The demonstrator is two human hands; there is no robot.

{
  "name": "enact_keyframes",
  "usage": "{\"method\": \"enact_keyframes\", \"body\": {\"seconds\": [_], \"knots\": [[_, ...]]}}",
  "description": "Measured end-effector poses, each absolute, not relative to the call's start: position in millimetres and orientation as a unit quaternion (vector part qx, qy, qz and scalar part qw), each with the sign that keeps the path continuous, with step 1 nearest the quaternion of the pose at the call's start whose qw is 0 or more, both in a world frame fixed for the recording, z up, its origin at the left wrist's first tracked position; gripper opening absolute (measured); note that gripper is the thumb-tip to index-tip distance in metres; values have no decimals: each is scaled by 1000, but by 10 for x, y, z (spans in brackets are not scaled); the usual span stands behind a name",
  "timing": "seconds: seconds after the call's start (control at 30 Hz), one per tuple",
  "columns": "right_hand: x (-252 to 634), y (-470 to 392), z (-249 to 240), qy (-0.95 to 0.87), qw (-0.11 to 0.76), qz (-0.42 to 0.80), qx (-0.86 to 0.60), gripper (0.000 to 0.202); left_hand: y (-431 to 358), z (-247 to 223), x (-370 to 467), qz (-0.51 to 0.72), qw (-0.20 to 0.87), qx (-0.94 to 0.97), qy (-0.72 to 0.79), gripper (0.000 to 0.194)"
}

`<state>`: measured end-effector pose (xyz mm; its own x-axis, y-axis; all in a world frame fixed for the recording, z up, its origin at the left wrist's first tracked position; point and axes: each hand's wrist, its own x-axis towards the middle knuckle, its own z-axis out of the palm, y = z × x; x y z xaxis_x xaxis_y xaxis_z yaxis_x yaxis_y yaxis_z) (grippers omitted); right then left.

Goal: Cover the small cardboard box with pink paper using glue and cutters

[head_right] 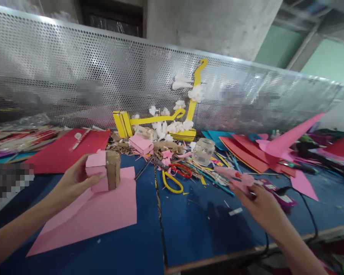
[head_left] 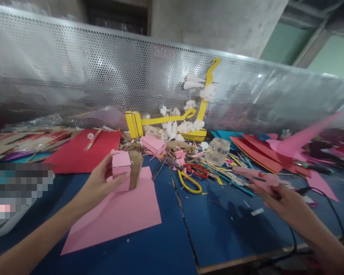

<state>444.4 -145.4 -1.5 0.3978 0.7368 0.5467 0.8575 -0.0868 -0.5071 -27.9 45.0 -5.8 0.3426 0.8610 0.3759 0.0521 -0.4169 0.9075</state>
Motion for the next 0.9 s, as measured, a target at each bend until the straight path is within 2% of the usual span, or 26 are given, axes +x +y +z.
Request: {"method": "enact_keyframes", "body": {"seconds": [0.1,0.17,0.27,0.4,0.6,0.9], "knots": [[4349,-1504,136,-543,387,19,-745,30,442,-40,-267,468,421,699,339,48],[4177,-1434,235,-555,394,66,-729,41,426,-30,-248,467,413,698,353,49],[3801,-1176,345,-584,449,92,-670,53,392,-21,-218,472,402,699,356,50],[3236,-714,429,-641,463,195,-581,60,354,11,-216,482,386,709,340,53],[2668,-313,300,-693,446,311,-474,57,349,75,-305,426,350,746,372,49],[2798,-448,-52,-695,437,301,-485,49,335,39,-356,366,261,816,363,59]]}}
